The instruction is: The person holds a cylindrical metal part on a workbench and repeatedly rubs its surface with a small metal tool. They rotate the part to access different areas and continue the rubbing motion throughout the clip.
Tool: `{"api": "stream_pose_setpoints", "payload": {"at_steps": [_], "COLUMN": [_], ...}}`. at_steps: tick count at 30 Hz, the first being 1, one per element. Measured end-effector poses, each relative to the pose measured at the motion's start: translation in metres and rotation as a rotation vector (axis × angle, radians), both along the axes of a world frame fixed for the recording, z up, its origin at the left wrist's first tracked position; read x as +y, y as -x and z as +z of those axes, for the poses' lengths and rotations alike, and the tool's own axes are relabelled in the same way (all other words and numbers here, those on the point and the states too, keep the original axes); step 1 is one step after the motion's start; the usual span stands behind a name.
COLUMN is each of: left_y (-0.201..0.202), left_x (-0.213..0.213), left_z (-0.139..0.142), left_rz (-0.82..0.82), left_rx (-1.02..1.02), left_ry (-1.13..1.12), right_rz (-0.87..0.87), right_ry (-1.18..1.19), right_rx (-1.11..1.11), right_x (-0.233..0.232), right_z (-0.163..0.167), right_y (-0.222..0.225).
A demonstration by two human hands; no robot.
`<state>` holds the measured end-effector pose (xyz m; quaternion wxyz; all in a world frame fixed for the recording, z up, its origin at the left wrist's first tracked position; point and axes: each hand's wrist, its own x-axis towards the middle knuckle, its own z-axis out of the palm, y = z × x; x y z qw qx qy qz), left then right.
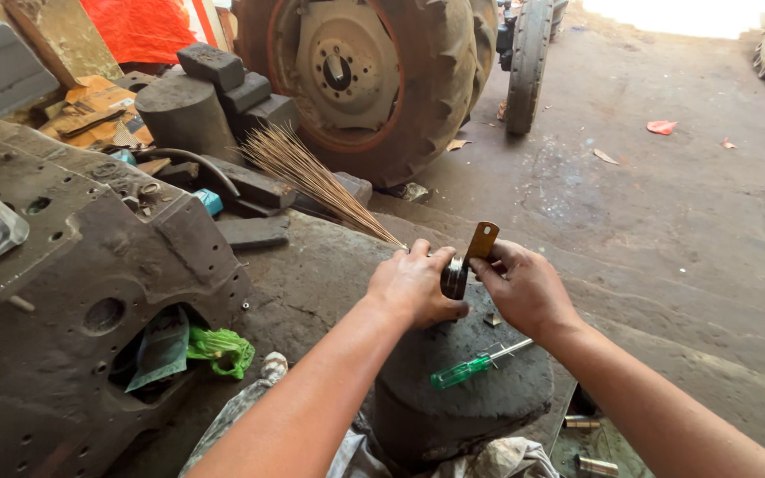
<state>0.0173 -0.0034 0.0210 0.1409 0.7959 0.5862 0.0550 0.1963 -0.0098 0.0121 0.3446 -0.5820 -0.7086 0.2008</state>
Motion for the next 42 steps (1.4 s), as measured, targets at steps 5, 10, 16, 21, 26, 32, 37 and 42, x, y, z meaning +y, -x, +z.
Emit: {"api": "stream_pose_setpoints", "payload": {"at_steps": [5,10,16,21,26,32,37,42], "left_y": [-0.001,-0.002,-0.001,-0.001,-0.001,0.0,0.001,0.001], "left_x": [-0.002,-0.003,-0.009,-0.009,-0.008,-0.008,-0.008,-0.008], "left_z": [0.009,0.013,0.007,0.003,0.0,-0.001,0.0,0.001], "left_rz": [-0.01,-0.038,-0.05,-0.042,-0.037,-0.042,-0.026,-0.026], "left_rx": [0.003,0.051,-0.022,-0.052,-0.086,-0.068,-0.103,-0.1], "left_ry": [0.033,0.138,0.083,0.069,0.05,0.052,0.06,0.068], "right_rz": [0.005,0.028,0.033,0.052,0.008,0.065,0.101,0.033], "right_ry": [0.052,0.061,0.126,0.149,0.139,0.147,0.125,0.141], "right_rx": [0.021,0.032,0.048,0.065,0.045,0.145,0.064,0.083], "right_x": [-0.002,-0.005,-0.012,-0.015,-0.012,-0.012,-0.015,-0.017], "right_z": [0.001,-0.003,0.004,0.008,0.004,-0.001,0.001,0.002], "right_y": [-0.003,-0.004,-0.004,-0.005,-0.009,-0.011,-0.009,-0.009]}}
